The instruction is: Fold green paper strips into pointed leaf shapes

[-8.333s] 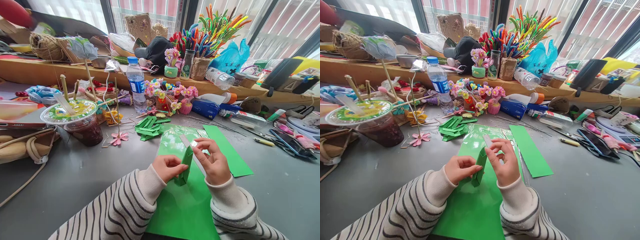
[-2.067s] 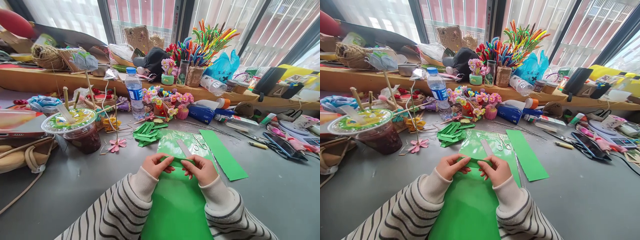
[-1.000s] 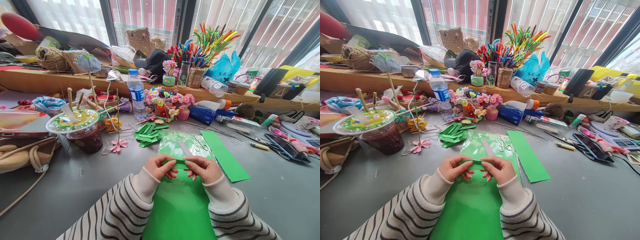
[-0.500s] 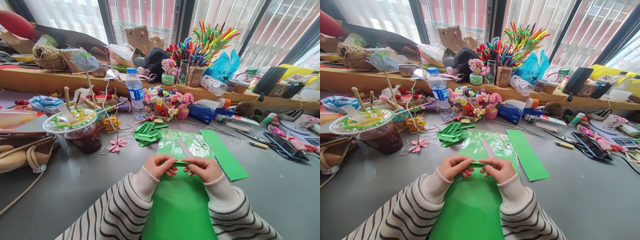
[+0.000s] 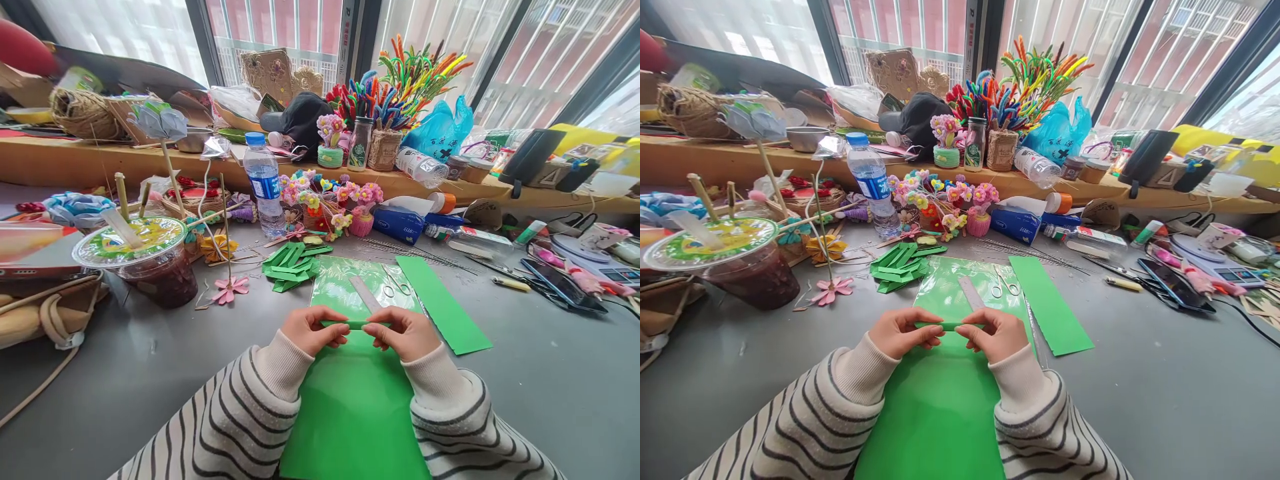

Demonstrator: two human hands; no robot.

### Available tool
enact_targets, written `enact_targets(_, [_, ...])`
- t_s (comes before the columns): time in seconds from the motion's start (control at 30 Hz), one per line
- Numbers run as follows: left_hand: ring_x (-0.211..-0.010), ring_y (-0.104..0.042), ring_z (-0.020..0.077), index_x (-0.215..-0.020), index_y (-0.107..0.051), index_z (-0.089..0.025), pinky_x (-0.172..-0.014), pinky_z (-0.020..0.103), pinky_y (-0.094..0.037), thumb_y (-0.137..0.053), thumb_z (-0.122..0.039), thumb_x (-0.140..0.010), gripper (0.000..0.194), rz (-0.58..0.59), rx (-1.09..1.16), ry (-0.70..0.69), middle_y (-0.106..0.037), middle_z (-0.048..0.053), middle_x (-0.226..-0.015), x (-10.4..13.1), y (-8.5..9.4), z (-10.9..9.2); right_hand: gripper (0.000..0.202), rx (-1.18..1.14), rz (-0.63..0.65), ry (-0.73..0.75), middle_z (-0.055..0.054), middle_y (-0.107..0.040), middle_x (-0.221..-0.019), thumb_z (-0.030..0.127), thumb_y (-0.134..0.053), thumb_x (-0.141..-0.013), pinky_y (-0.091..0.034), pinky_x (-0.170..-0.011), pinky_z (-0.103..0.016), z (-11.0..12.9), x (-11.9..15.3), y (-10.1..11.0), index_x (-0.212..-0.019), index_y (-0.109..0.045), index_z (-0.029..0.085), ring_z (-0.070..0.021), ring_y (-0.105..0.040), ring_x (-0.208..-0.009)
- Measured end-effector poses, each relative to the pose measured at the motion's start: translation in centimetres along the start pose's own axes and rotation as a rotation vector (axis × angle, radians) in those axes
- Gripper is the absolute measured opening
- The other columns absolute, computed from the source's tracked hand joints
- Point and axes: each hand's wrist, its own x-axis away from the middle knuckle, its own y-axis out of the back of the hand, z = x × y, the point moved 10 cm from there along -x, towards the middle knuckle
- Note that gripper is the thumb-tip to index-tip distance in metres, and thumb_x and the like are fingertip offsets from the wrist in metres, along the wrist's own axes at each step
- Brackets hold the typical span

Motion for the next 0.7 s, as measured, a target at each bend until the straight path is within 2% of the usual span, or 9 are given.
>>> enact_targets(0.23, [-0.047,-0.058,0.0134,-0.063,-0.061,-0.01,-0.048,0.022,-0.048,-0.065,-0.02,-0.05,0.017,-0.042,-0.005,-0.089,-0.061,0.003,-0.046,-0.1,0.4,-0.8,0.012,0.01,0.069,0.051,0.0,-0.056,-0.053,0.022,-0.06,-0.058,-0.044,-0.046,-0.023,0.8,0.1,-0.4,-0.066,-0.058,0.013,-0.0109,-0.053,-0.045])
enact_targets(0.43, [-0.047,-0.058,0.0136,-0.061,-0.058,-0.011,-0.048,0.022,-0.049,-0.065,-0.021,-0.051,0.016,-0.047,0.062,-0.075,-0.06,0.002,-0.045,0.2,0.3,-0.7,0.009,0.076,0.057,0.152,-0.004,-0.059,-0.062,0.021,-0.058,-0.061,-0.046,-0.054,-0.026,1.7,0.4,-0.3,-0.067,-0.058,0.014,-0.0146,-0.056,-0.056])
enact_targets(0.5, [-0.047,-0.058,0.014,-0.062,-0.058,-0.012,-0.049,0.023,-0.049,-0.063,-0.022,-0.053,0.014,-0.088,-0.023,-0.161,-0.06,0.002,-0.046,0.5,0.7,-1.5,0.009,0.138,0.046,0.19,-0.005,-0.061,-0.064,0.02,-0.058,-0.062,-0.047,-0.057,-0.027,2.1,0.6,-0.3,-0.067,-0.059,0.014,-0.0158,-0.057,-0.06])
enact_targets(0.57, [-0.049,-0.058,0.0132,-0.063,-0.06,-0.014,-0.05,0.023,-0.049,-0.061,-0.021,-0.056,0.01,-0.103,-0.201,-0.333,-0.061,0.002,-0.052,1.2,0.7,-3.3,0.008,0.234,0.059,0.235,-0.006,-0.062,-0.065,0.019,-0.057,-0.063,-0.046,-0.058,-0.027,2.6,0.7,-0.6,-0.067,-0.06,0.013,-0.0166,-0.057,-0.061])
enact_targets(0.63, [-0.054,-0.057,0.0121,-0.065,-0.062,-0.016,-0.054,0.022,-0.049,-0.059,-0.019,-0.059,0.007,-0.049,-0.36,-0.503,-0.061,0.003,-0.058,2.0,-0.3,-4.8,0.008,0.335,0.085,0.324,-0.006,-0.063,-0.064,0.016,-0.056,-0.063,-0.045,-0.058,-0.028,3.4,0.9,-1.3,-0.067,-0.062,0.013,-0.0167,-0.057,-0.061])
enact_targets(0.7, [-0.057,-0.057,0.0113,-0.072,-0.061,-0.017,-0.056,0.022,-0.049,-0.058,-0.018,-0.06,0.012,-0.01,-0.334,-0.541,-0.061,0.002,-0.062,2.2,-0.7,-5.0,0.008,0.386,0.078,0.423,-0.006,-0.063,-0.062,0.015,-0.056,-0.064,-0.044,-0.056,-0.027,4.4,1.3,-1.6,-0.067,-0.064,0.013,-0.0162,-0.056,-0.059])
